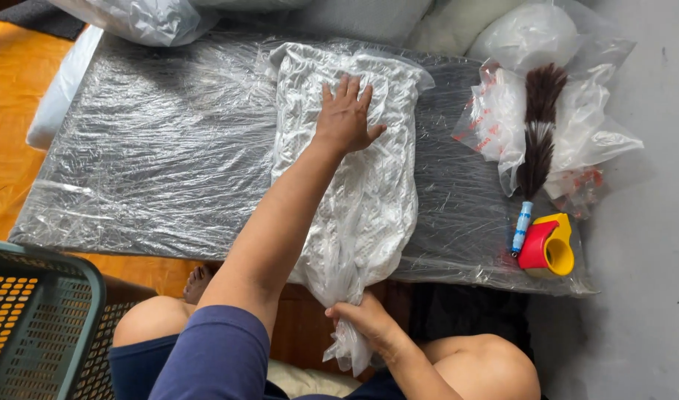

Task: Putting a large soft foam item into a plastic bag and using a vacuum hose to compress it before flattening it by hand.

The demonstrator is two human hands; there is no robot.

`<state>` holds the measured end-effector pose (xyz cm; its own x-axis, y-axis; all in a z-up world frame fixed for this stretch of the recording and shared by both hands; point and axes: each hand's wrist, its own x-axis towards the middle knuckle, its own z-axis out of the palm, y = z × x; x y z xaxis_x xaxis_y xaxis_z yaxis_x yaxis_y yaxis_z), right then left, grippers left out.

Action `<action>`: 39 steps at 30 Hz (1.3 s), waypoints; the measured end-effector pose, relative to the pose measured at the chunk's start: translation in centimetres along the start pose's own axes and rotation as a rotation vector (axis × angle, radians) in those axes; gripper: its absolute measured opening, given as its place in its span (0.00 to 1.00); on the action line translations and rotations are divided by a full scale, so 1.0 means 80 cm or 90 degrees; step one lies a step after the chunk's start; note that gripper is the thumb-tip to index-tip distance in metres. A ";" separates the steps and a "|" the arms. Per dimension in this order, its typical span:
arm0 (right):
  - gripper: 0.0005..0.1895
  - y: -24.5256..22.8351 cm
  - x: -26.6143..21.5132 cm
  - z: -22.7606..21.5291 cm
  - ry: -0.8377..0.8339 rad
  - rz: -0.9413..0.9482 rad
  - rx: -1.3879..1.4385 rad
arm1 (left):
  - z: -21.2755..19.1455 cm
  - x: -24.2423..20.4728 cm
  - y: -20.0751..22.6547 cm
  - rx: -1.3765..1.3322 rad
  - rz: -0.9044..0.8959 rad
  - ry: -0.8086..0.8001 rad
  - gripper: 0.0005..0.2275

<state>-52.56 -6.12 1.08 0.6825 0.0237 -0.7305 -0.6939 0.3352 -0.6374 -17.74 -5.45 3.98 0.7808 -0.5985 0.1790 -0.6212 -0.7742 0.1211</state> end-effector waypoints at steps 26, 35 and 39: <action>0.12 0.033 0.023 -0.019 -0.064 -0.018 -0.113 | 0.065 0.106 -0.137 -0.014 -0.092 -0.090 0.58; 0.13 0.028 0.024 -0.014 -0.060 0.003 -0.087 | 0.013 0.109 -0.045 -0.045 0.007 -0.053 0.45; 0.12 0.010 0.013 -0.008 -0.049 0.032 -0.077 | 0.075 0.126 -0.019 -0.092 0.017 -0.050 0.36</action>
<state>-52.54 -6.46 -0.37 0.6587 0.1115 -0.7441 -0.7470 0.2158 -0.6288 -8.55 -11.55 -0.25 0.7632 -0.6371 0.1080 -0.6405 -0.7237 0.2571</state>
